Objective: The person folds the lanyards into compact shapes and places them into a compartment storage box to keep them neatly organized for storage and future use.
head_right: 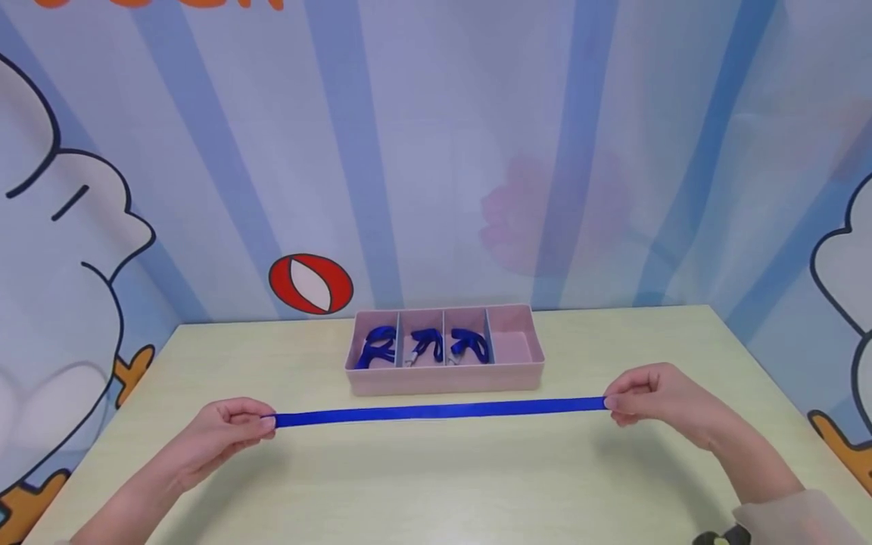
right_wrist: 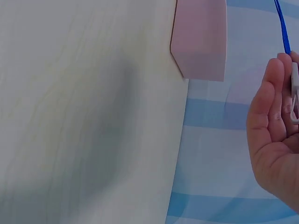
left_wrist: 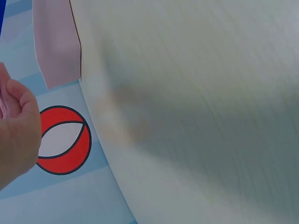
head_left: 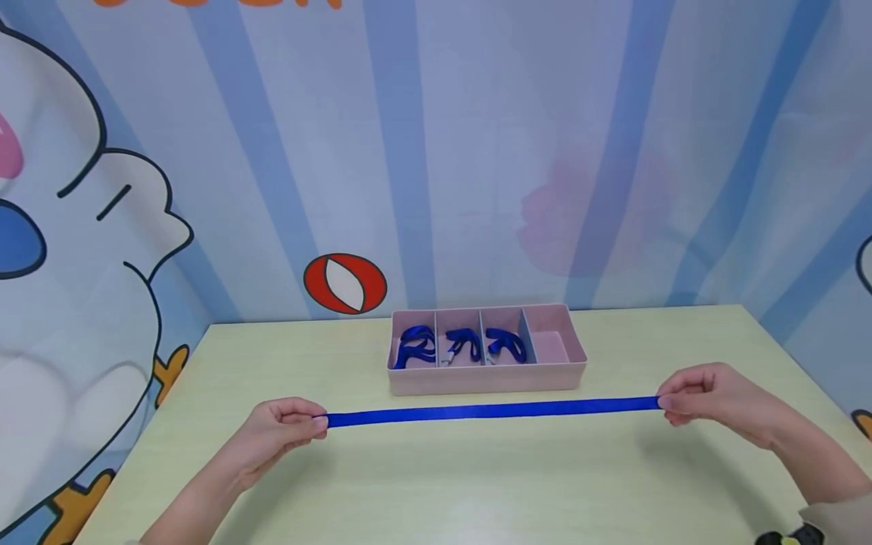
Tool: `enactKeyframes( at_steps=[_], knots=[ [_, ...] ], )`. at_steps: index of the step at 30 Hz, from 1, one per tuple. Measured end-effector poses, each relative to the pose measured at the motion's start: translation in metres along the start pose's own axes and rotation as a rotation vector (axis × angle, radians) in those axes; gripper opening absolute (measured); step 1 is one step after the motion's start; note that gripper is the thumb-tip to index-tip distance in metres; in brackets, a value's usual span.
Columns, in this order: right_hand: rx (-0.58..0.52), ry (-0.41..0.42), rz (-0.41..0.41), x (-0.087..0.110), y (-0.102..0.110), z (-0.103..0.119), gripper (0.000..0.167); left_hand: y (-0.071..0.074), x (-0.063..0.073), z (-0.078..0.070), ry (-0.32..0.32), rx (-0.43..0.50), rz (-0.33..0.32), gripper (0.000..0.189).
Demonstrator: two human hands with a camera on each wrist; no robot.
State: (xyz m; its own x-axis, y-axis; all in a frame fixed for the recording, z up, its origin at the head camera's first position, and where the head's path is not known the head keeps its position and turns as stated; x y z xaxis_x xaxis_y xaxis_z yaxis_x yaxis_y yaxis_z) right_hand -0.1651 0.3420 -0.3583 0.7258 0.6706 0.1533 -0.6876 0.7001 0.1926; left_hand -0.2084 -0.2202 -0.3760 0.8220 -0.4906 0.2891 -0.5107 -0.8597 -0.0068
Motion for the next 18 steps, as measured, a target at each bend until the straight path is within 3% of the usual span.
enactKeyframes(
  at_steps=[5, 9, 18],
  knots=[
    [0.087, -0.074, -0.062, -0.002, 0.001, 0.009, 0.018, -0.005, -0.004, -0.001, 0.023, -0.06, -0.075, 0.033],
    [0.111, -0.117, -0.095, -0.004, 0.002, 0.018, 0.018, -0.007, -0.005, -0.004, 0.034, -0.045, -0.109, 0.036],
    [-0.046, -0.078, -0.072, -0.005, 0.003, 0.035, 0.024, -0.015, -0.006, -0.02, 0.028, 0.015, -0.113, 0.042]
  ],
)
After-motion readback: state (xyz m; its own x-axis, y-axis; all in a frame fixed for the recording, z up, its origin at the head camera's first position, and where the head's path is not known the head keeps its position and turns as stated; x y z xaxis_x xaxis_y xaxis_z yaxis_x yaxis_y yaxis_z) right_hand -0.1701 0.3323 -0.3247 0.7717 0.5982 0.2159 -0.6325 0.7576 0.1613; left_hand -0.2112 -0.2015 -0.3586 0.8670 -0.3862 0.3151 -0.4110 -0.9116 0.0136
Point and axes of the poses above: each hand's wrist, its own x-axis away from the middle knuckle, its own y-axis out of the back of the hand, z = x × y, the point moved 2 cm from there along -x, towards the middle knuckle, and after that the axes turned 14 degrees about z, right-handed, at the moved point
